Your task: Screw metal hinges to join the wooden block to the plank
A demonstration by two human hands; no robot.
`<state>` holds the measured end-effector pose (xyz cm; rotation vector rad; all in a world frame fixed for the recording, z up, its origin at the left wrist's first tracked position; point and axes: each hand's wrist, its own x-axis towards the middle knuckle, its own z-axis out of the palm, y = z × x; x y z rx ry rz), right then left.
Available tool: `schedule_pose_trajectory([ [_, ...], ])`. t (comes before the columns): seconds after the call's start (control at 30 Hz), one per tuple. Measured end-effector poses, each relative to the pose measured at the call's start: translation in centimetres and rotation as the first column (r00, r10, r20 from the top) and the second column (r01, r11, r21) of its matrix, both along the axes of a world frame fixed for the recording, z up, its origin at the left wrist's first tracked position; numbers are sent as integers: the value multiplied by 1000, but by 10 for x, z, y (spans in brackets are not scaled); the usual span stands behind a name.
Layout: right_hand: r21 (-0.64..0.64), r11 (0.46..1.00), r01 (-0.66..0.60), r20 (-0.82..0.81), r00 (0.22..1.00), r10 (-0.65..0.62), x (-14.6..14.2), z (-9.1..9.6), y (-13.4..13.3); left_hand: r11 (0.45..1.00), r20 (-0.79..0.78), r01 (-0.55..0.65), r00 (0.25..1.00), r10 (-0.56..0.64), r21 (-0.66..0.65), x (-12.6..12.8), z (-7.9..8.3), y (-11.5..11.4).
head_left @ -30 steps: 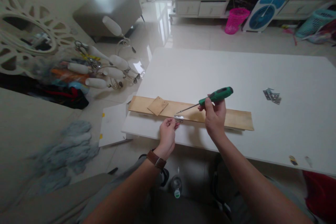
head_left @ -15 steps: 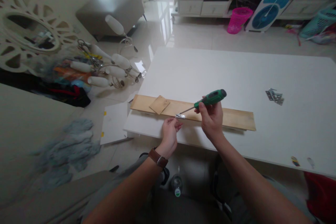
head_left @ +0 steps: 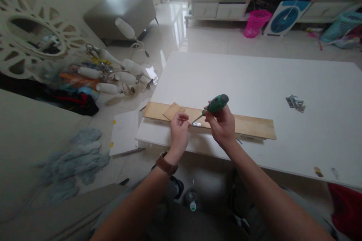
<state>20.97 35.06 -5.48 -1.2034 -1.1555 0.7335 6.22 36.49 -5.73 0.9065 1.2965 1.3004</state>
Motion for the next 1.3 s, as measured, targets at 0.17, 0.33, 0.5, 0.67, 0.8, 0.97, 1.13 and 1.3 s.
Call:
schedule_pose_trajectory([
  [0.17,31,999,-14,81,997,12,-8,15,7,954,-157,214,970,-184,210,-17,17,12],
  [0.33,87,995,-51,192,981,34,-13,32,9,879,-214,396,913,-347,265,-22,26,13],
  [0.5,105,990,-97,259,963,67,-21,41,8,882,-207,366,927,-314,298,-20,28,14],
  [0.67,111,990,-82,304,952,45,-24,40,10,887,-126,312,950,-286,339,-20,25,16],
  [0.8,110,989,-98,296,953,62,-22,38,11,872,-136,331,944,-301,362,-21,22,17],
  [0.97,126,980,-154,291,950,112,-17,40,6,890,-69,276,960,-270,363,-19,20,17],
  [1.13,126,980,-157,284,952,116,-14,40,4,885,-40,310,948,-317,348,-19,25,17],
  [1.3,118,984,-130,250,963,97,-14,35,6,864,-124,333,943,-309,377,-20,30,14],
])
